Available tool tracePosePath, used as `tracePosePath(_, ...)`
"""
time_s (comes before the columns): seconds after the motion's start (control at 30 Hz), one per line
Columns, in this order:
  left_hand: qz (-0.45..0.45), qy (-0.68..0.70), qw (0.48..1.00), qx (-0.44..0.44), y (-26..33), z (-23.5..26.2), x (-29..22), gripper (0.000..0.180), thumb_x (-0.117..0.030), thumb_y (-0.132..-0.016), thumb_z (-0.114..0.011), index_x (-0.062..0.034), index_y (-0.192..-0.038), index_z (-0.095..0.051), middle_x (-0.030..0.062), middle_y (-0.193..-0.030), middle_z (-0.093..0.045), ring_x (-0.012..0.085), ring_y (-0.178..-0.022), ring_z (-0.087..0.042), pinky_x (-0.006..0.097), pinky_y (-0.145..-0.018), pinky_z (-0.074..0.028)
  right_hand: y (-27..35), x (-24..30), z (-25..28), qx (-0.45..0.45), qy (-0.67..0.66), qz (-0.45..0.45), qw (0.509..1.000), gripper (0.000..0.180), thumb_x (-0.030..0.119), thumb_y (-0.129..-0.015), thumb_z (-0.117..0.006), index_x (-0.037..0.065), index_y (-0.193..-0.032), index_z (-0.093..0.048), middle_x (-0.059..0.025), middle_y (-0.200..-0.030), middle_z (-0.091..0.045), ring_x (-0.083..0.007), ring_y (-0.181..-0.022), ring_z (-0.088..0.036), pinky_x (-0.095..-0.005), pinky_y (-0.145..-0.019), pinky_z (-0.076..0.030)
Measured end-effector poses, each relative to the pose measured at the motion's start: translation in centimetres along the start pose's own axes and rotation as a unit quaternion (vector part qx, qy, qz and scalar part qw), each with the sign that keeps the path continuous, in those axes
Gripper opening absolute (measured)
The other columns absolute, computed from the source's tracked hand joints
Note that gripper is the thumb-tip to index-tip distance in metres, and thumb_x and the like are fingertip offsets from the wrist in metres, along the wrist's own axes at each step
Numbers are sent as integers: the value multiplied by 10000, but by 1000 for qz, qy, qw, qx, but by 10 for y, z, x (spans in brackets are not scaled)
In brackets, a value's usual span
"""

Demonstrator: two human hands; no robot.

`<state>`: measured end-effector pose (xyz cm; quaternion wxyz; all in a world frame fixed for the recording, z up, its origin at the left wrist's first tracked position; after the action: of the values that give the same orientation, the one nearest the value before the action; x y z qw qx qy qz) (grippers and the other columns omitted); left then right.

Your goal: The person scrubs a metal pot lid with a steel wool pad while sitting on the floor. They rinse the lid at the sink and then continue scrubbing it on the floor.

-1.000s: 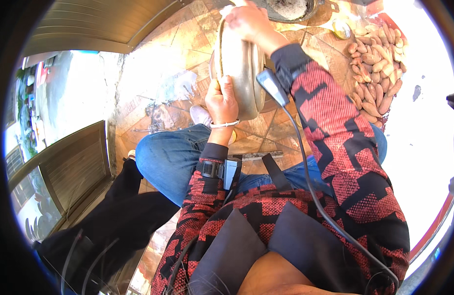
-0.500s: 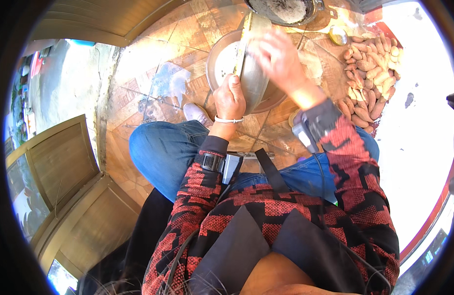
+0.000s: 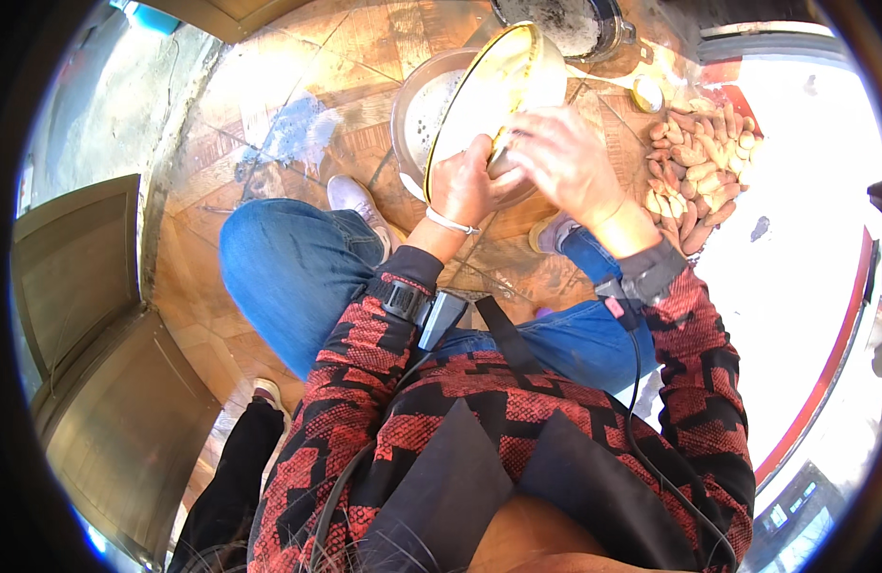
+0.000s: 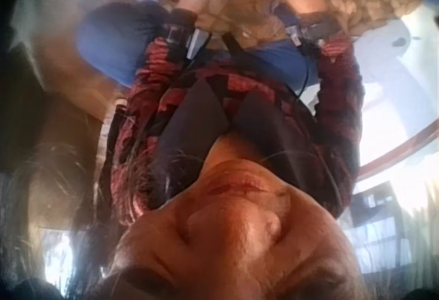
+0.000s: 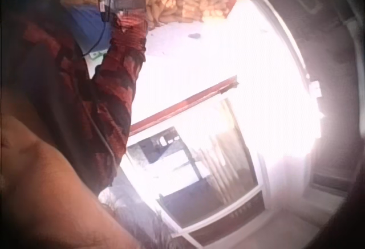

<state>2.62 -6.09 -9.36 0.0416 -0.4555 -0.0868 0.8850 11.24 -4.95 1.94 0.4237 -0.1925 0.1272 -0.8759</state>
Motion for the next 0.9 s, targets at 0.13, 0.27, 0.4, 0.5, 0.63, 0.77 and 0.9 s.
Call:
tracePosePath(0.13,-17,8,999,-34,0,9,-11,574,-531,-707,-836,-44,-780,-540,152,-580,-586,346,-563,-626,416,-531,-491,-22,-89,-9,34,54,-140,988,112,160,-857,-696,70,-913,-731,-45,-953,-695,-222,-1055,-623,-336,-879,-516)
tracePosePath(0.27,95,9,995,22,-2,6,12,533,-493,-751,-819,-22,-819,-577,140,-602,-599,298,-558,-625,401,-554,-500,19,-178,-23,-124,-258,-470,835,310,270,-896,-736,57,-1121,-720,-62,-1073,-712,-143,-1056,-624,-299,-890,-504)
tracePosePath(0.4,142,166,970,-104,-6,36,50,340,-320,-894,-722,9,-879,-637,96,-704,-658,162,-626,-604,327,-590,-485,57,-145,-99,-106,-437,-496,743,342,220,-931,-696,86,-1244,-661,-49,-1213,-659,-122,-1084,-586,-287,-960,-477)
tracePosePath(0.5,147,-4,982,-121,-5,53,76,332,-267,-1008,-572,34,-881,-630,29,-727,-611,115,-672,-517,307,-609,-446,82,-97,-126,-91,-419,-499,753,360,131,-875,-726,79,-1225,-659,-88,-1187,-670,-173,-1070,-622,-307,-965,-484)
tracePosePath(0.63,265,181,931,-173,20,51,127,464,-342,-1068,-452,50,-898,-635,26,-747,-591,123,-704,-479,298,-652,-428,60,-14,-76,-154,-225,-310,911,372,52,-827,-694,102,-1196,-678,-115,-1262,-630,-294,-1180,-580,-370,-1023,-464)
tracePosePath(0.77,157,25,981,-113,17,42,120,542,-393,-1078,-390,97,-1110,-620,115,-977,-667,172,-862,-584,305,-786,-488,38,9,-85,-75,-165,-168,969,389,140,-875,-646,102,-1263,-644,-102,-1359,-580,-336,-1311,-475,-465,-1101,-378)
tracePosePath(0.9,205,94,969,-98,26,32,137,608,-432,-1080,-359,117,-1233,-569,153,-1101,-661,207,-955,-612,310,-847,-498,52,-95,-125,-134,-159,-322,923,370,136,-913,-601,158,-1279,-650,-116,-1348,-594,-366,-1242,-513,-444,-1045,-428)
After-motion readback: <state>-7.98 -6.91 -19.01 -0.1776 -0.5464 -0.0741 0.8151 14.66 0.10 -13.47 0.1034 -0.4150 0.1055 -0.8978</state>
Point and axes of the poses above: each hand's wrist, its own y-axis away from the middle knuckle, its own z-axis out of the back of the hand, x = y × z, the point moved 10 cm from there along -y, towards the middle knuckle
